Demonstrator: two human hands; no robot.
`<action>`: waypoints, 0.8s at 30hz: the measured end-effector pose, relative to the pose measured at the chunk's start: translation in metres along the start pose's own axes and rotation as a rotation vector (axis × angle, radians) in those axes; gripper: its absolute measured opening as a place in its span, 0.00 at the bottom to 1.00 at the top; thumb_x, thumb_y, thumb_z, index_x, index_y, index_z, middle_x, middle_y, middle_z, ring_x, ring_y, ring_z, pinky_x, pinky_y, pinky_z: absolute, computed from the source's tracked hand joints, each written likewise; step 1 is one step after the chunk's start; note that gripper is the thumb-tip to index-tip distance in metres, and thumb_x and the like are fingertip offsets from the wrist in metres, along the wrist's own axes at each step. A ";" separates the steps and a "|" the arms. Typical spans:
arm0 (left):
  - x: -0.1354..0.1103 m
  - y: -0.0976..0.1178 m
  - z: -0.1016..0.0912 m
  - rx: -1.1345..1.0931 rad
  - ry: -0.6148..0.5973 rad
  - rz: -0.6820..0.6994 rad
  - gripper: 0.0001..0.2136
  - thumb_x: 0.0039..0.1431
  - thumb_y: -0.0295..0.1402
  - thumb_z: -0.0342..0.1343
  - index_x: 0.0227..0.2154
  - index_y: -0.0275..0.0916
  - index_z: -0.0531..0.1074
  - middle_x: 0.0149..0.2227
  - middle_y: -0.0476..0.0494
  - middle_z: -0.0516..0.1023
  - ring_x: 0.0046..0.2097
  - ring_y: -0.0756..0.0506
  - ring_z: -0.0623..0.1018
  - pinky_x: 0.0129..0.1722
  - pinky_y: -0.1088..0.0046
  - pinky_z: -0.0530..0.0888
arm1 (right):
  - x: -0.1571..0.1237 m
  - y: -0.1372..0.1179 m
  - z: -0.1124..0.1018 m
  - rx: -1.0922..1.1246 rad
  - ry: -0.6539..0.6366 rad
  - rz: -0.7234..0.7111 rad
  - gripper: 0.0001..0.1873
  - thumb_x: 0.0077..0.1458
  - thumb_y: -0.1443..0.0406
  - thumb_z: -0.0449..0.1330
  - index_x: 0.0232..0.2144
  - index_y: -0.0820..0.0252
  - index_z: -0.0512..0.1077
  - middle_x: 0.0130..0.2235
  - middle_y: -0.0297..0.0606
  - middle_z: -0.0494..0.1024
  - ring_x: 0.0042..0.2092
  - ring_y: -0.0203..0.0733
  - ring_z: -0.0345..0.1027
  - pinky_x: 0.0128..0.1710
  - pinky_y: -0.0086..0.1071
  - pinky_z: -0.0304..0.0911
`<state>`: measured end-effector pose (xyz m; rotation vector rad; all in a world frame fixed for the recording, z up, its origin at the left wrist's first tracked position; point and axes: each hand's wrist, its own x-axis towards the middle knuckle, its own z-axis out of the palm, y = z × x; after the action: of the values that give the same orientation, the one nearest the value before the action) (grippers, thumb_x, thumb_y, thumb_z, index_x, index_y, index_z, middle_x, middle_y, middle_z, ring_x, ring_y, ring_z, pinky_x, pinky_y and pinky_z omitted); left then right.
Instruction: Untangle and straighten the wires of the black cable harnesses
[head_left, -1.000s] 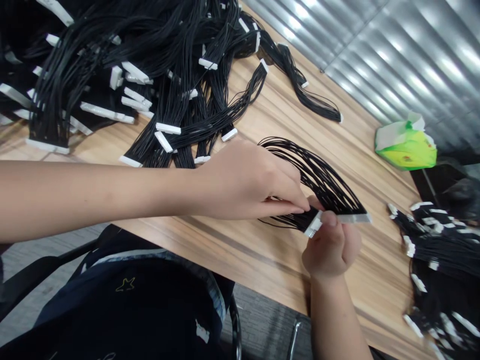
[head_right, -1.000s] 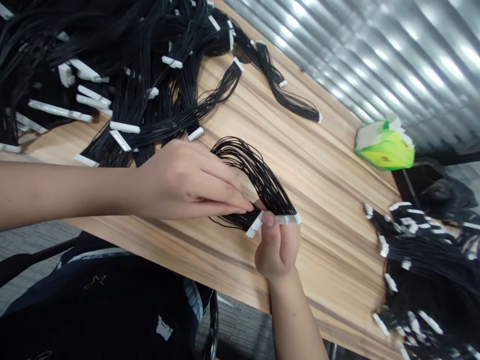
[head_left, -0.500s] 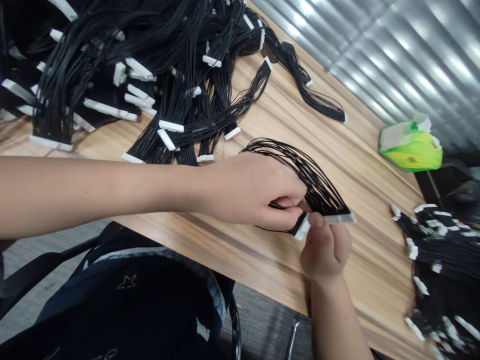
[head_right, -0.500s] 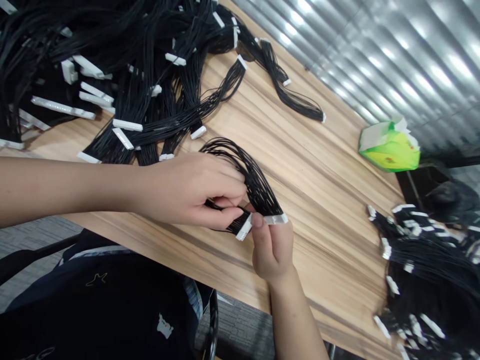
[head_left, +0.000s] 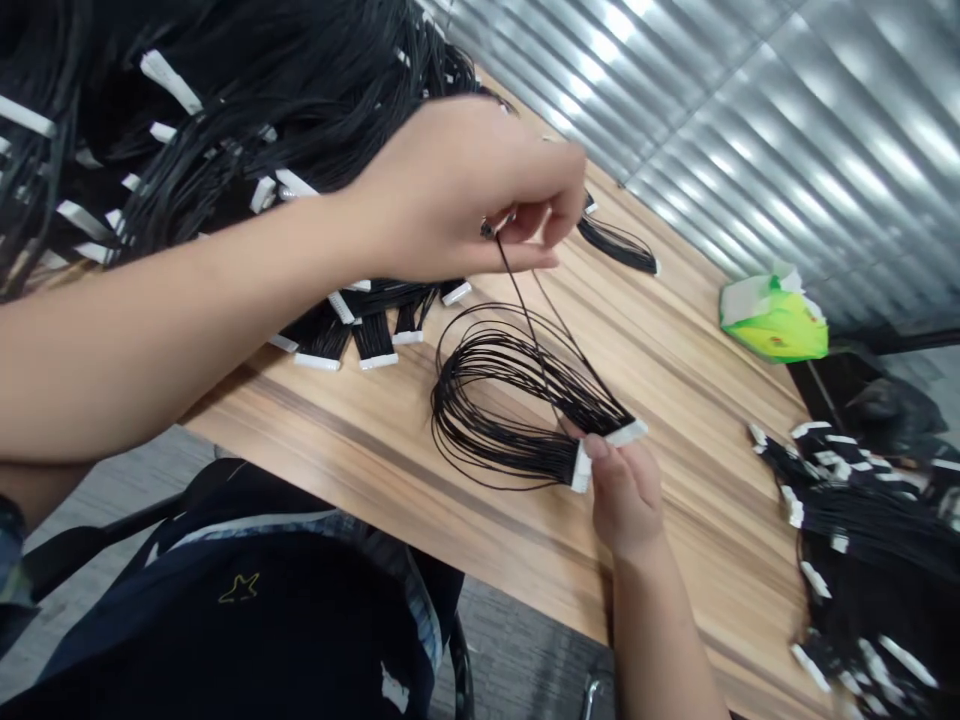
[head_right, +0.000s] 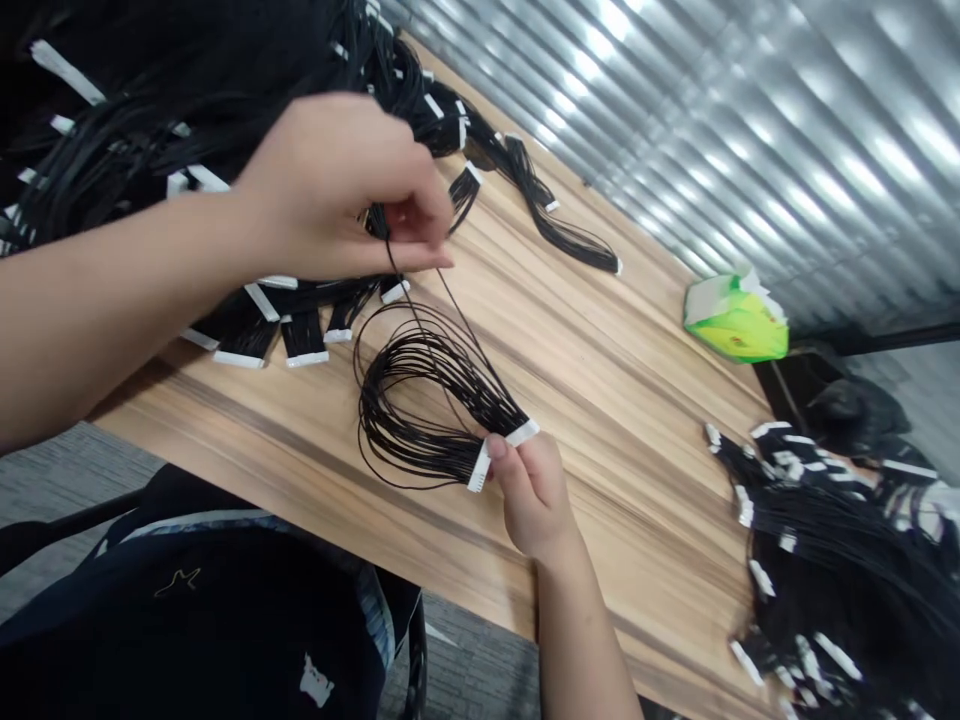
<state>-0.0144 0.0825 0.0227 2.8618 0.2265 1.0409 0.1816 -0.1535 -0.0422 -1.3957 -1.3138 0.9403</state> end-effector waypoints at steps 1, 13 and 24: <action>-0.001 0.001 0.004 -0.008 0.016 -0.006 0.15 0.67 0.45 0.50 0.40 0.39 0.76 0.24 0.52 0.74 0.29 0.52 0.72 0.35 0.70 0.64 | 0.000 0.000 0.000 0.009 -0.014 0.017 0.23 0.65 0.53 0.55 0.22 0.57 0.73 0.20 0.32 0.70 0.23 0.38 0.63 0.24 0.33 0.57; 0.001 -0.003 -0.004 0.066 -0.213 0.289 0.14 0.66 0.43 0.47 0.36 0.50 0.79 0.25 0.54 0.79 0.27 0.50 0.73 0.37 0.66 0.67 | 0.001 -0.008 0.002 0.061 -0.016 0.191 0.24 0.57 0.45 0.59 0.26 0.58 0.76 0.23 0.34 0.72 0.26 0.42 0.65 0.26 0.36 0.61; -0.007 0.008 0.024 -0.227 -0.055 0.227 0.14 0.64 0.45 0.55 0.31 0.45 0.81 0.37 0.45 0.82 0.42 0.45 0.80 0.49 0.65 0.69 | -0.009 -0.012 0.004 0.349 -0.031 0.228 0.21 0.54 0.46 0.61 0.25 0.56 0.73 0.24 0.34 0.66 0.25 0.39 0.59 0.24 0.35 0.57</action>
<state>-0.0037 0.0726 0.0009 2.7479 -0.2119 0.9499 0.1736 -0.1628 -0.0327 -1.2753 -0.9674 1.2815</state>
